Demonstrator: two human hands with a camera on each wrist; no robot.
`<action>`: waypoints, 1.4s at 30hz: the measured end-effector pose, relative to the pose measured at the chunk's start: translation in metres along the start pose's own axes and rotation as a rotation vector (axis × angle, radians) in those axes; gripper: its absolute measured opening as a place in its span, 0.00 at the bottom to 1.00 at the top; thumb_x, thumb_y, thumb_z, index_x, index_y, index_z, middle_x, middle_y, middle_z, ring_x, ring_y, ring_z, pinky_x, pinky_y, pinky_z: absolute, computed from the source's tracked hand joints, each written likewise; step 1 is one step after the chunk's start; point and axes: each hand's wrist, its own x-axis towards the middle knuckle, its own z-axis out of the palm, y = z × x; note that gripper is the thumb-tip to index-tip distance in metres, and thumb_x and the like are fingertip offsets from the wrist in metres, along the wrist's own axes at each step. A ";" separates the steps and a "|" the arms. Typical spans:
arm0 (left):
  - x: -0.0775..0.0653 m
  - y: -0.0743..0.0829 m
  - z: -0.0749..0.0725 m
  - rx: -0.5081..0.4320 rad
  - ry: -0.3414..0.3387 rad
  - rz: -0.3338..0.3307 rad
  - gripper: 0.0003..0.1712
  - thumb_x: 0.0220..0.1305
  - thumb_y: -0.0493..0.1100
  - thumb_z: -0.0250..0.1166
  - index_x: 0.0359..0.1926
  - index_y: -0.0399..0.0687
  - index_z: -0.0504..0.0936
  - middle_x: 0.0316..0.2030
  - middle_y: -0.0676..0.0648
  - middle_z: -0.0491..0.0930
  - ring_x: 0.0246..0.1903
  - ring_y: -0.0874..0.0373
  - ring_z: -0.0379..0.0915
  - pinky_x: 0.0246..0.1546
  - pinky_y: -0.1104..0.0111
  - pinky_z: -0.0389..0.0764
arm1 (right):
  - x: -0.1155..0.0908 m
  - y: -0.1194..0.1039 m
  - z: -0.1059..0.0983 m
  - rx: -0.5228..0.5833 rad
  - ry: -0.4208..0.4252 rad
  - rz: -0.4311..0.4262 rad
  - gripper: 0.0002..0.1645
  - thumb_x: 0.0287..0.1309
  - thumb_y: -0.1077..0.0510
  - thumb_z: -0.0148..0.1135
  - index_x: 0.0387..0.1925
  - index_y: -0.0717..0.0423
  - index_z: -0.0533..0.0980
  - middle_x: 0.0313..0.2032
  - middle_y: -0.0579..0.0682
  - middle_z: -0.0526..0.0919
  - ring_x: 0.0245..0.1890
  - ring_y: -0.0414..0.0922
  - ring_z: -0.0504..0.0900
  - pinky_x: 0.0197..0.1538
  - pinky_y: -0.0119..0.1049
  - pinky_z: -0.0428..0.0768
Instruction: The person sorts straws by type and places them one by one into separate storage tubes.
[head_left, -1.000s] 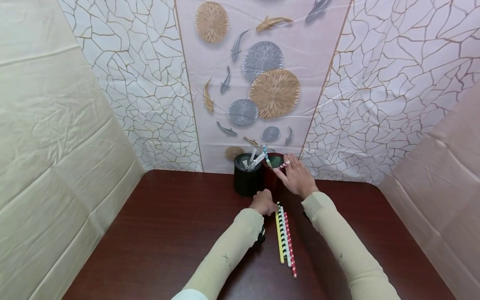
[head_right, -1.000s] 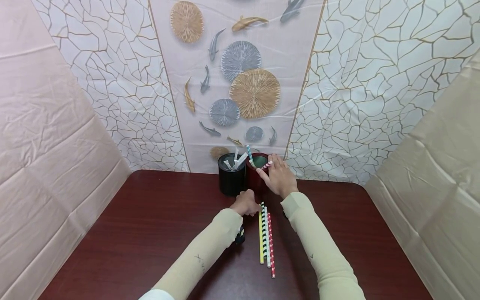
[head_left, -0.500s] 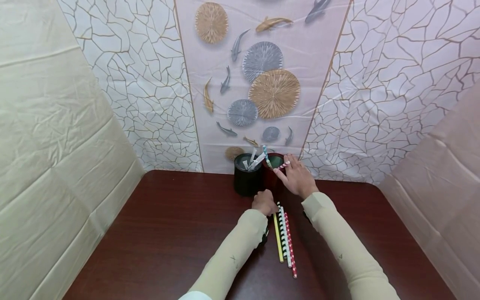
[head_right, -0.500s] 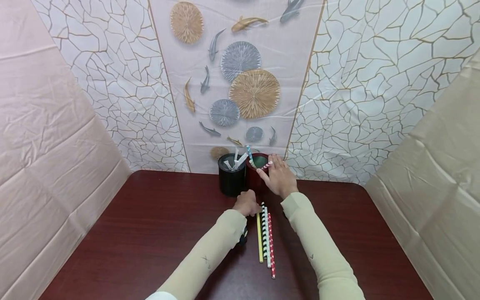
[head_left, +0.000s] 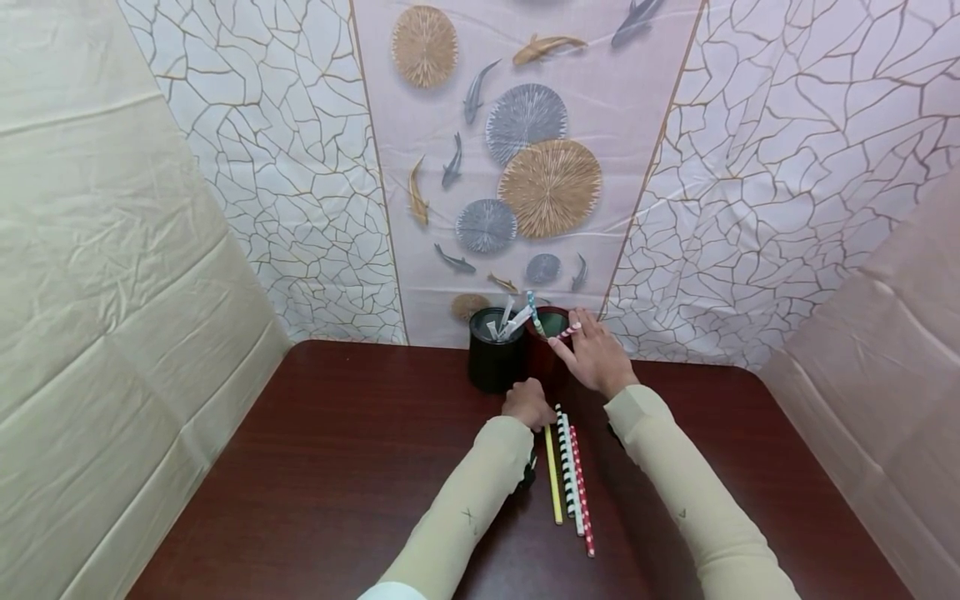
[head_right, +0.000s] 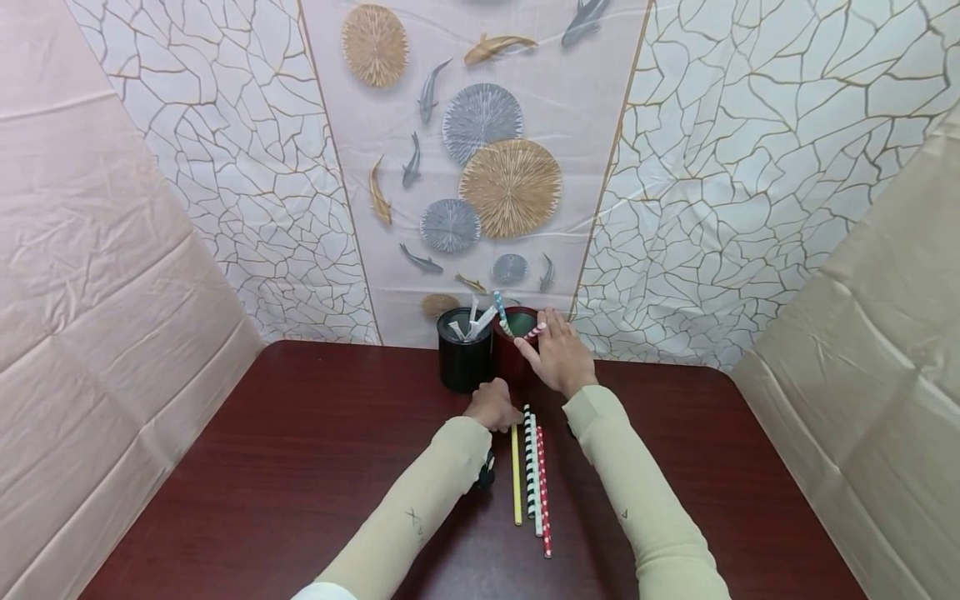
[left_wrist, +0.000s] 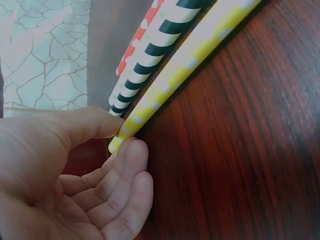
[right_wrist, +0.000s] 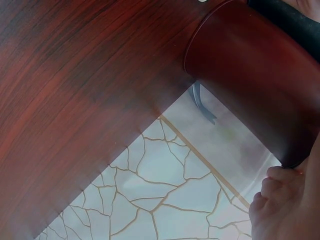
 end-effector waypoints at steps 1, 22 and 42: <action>-0.002 0.001 -0.002 -0.002 -0.004 -0.007 0.12 0.60 0.45 0.78 0.29 0.44 0.84 0.18 0.46 0.83 0.19 0.53 0.82 0.22 0.63 0.82 | 0.000 0.000 0.000 0.001 0.000 0.000 0.51 0.83 0.33 0.36 0.80 0.74 0.51 0.81 0.71 0.53 0.83 0.66 0.53 0.83 0.61 0.57; -0.033 -0.006 -0.040 -0.074 -0.006 0.119 0.15 0.68 0.48 0.74 0.32 0.43 0.82 0.19 0.48 0.85 0.29 0.50 0.86 0.26 0.66 0.76 | 0.000 0.002 0.005 0.003 -0.015 0.014 0.52 0.82 0.32 0.35 0.81 0.72 0.50 0.82 0.71 0.51 0.83 0.65 0.51 0.83 0.61 0.56; -0.059 -0.014 -0.099 -0.232 0.147 0.406 0.09 0.66 0.46 0.74 0.32 0.46 0.92 0.21 0.50 0.89 0.29 0.54 0.88 0.27 0.70 0.81 | 0.000 0.000 0.001 0.024 -0.025 0.027 0.52 0.82 0.31 0.34 0.82 0.71 0.49 0.82 0.70 0.50 0.84 0.65 0.50 0.83 0.62 0.56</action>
